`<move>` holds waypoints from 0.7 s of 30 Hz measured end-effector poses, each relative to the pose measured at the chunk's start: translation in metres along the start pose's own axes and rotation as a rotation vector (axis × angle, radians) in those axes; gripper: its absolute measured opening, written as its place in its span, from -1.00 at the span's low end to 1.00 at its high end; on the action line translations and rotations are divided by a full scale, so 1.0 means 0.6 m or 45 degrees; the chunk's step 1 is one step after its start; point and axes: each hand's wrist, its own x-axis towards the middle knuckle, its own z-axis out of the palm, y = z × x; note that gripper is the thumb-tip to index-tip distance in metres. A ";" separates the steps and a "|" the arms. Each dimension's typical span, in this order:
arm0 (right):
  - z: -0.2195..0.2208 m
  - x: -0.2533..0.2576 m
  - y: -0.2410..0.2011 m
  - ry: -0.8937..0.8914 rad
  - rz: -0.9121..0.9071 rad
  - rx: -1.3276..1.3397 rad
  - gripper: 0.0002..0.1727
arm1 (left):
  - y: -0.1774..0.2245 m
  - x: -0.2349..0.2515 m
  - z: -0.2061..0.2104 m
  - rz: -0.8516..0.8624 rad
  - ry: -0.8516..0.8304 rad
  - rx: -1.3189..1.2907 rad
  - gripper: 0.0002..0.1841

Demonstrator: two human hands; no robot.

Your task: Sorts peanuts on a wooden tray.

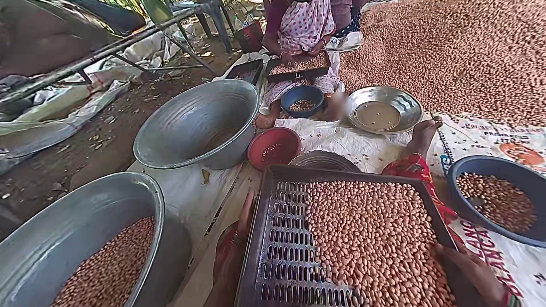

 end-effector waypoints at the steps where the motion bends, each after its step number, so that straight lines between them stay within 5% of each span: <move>1: 0.000 0.001 -0.006 0.009 -0.038 -0.058 -0.59 | 0.011 -0.006 0.000 -0.015 0.149 0.171 -0.41; 4: -0.006 0.007 -0.018 -0.027 -0.092 -0.232 -0.55 | 0.031 -0.025 -0.009 0.154 0.172 0.701 -0.38; 7: -0.007 0.010 -0.023 -0.013 -0.109 -0.442 -0.53 | 0.018 -0.049 0.032 0.469 -0.153 1.254 -0.57; 11: -0.013 0.009 -0.035 0.032 -0.239 -0.896 -0.53 | -0.017 -0.032 0.114 0.080 -0.874 1.866 -0.64; 13: -0.014 -0.001 -0.045 0.093 -0.369 -1.024 -0.50 | -0.043 -0.010 0.139 -0.138 -1.051 2.131 -0.60; 18: 0.001 -0.035 -0.060 0.227 -0.834 -0.997 -0.55 | -0.068 -0.003 0.151 -0.094 -1.082 2.272 -0.63; 21: 0.055 -0.061 -0.074 0.127 -0.949 -0.935 -0.63 | -0.054 -0.007 0.149 -0.213 -0.925 2.015 -0.62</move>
